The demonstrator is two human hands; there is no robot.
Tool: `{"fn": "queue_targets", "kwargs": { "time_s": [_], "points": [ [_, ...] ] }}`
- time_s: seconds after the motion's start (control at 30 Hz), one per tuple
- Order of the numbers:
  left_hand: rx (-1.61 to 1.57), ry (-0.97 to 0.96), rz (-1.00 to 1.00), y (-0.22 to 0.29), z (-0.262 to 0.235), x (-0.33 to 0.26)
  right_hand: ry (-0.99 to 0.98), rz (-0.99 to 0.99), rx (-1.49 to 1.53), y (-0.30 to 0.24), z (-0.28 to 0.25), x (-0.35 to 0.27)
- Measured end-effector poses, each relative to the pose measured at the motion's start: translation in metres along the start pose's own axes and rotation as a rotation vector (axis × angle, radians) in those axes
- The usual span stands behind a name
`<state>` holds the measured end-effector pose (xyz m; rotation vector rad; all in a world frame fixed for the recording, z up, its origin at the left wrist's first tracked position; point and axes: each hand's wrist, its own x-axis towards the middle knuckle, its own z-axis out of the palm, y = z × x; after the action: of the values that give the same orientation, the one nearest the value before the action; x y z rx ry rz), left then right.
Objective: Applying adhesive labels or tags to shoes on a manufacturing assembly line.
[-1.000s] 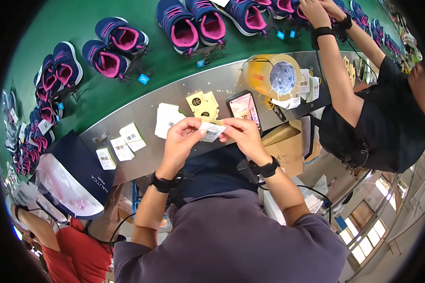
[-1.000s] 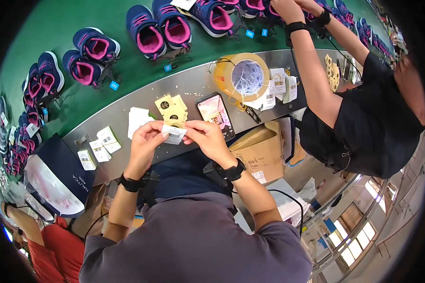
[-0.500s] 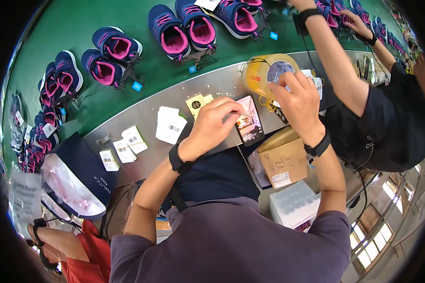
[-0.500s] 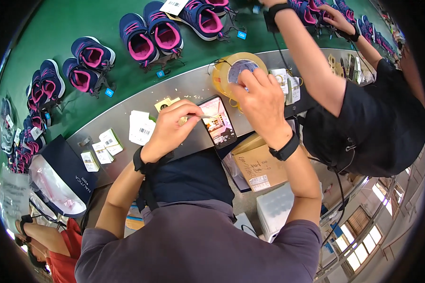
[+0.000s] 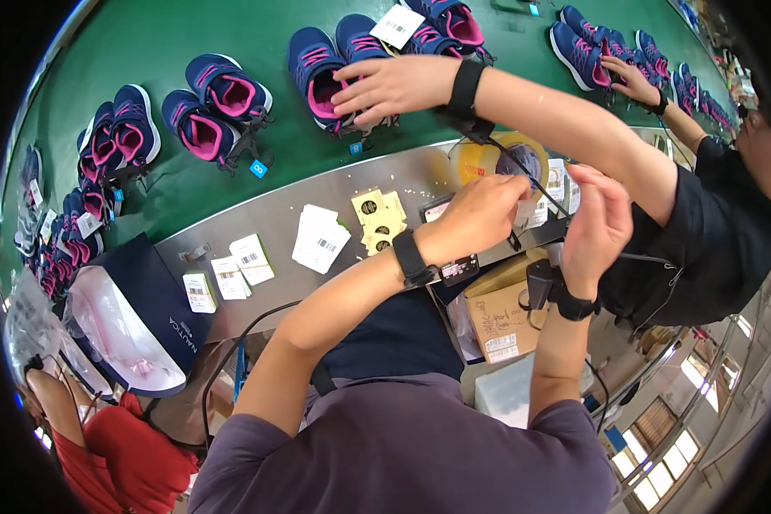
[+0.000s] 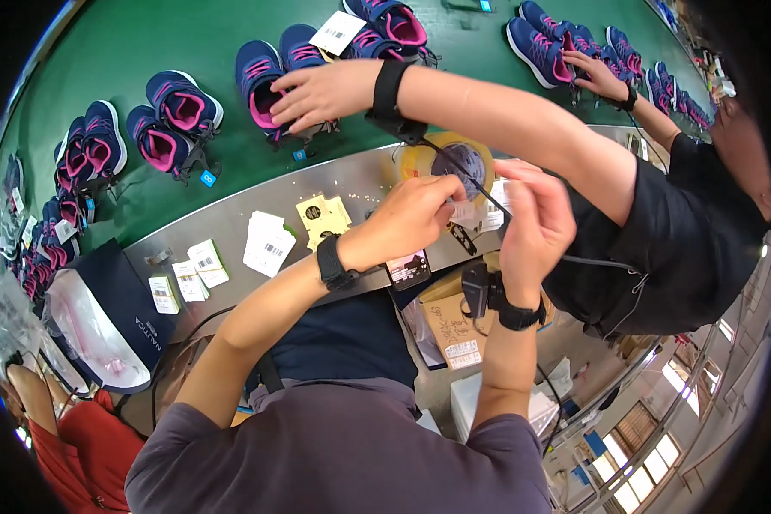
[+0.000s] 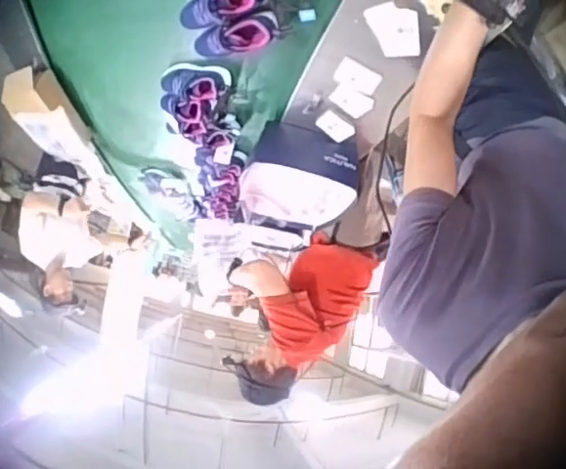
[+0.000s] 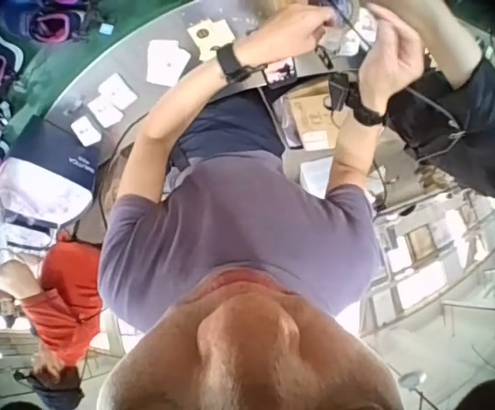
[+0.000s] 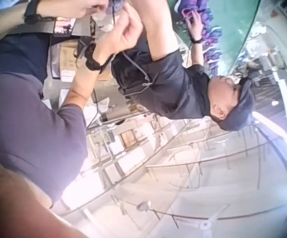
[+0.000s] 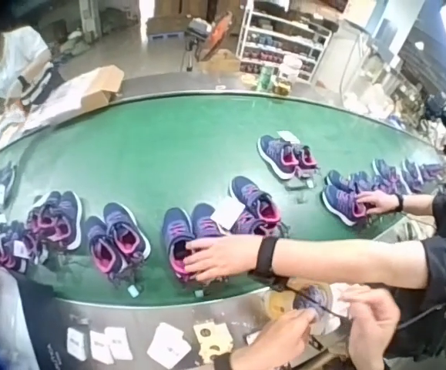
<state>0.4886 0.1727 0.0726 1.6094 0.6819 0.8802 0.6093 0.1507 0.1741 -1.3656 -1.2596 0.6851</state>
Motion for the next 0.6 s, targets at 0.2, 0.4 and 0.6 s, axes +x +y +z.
{"fn": "queue_targets", "kwargs": {
  "time_s": [0.2, 0.4, 0.6],
  "points": [
    [-0.351, 0.328, -0.146, 0.006, -0.047, -0.041, -0.003, 0.129, 0.002, -0.027, 0.032, -0.005],
    [-0.812, 0.650, -0.362, 0.025, -0.089, -0.067, -0.349, -0.028, -0.433, -0.009, 0.100, -0.017],
    [-0.817, 0.756, -0.300, 0.029, -0.114, -0.080, -0.377, -0.290, -0.586, -0.017, 0.138, -0.003]
  ]
}}
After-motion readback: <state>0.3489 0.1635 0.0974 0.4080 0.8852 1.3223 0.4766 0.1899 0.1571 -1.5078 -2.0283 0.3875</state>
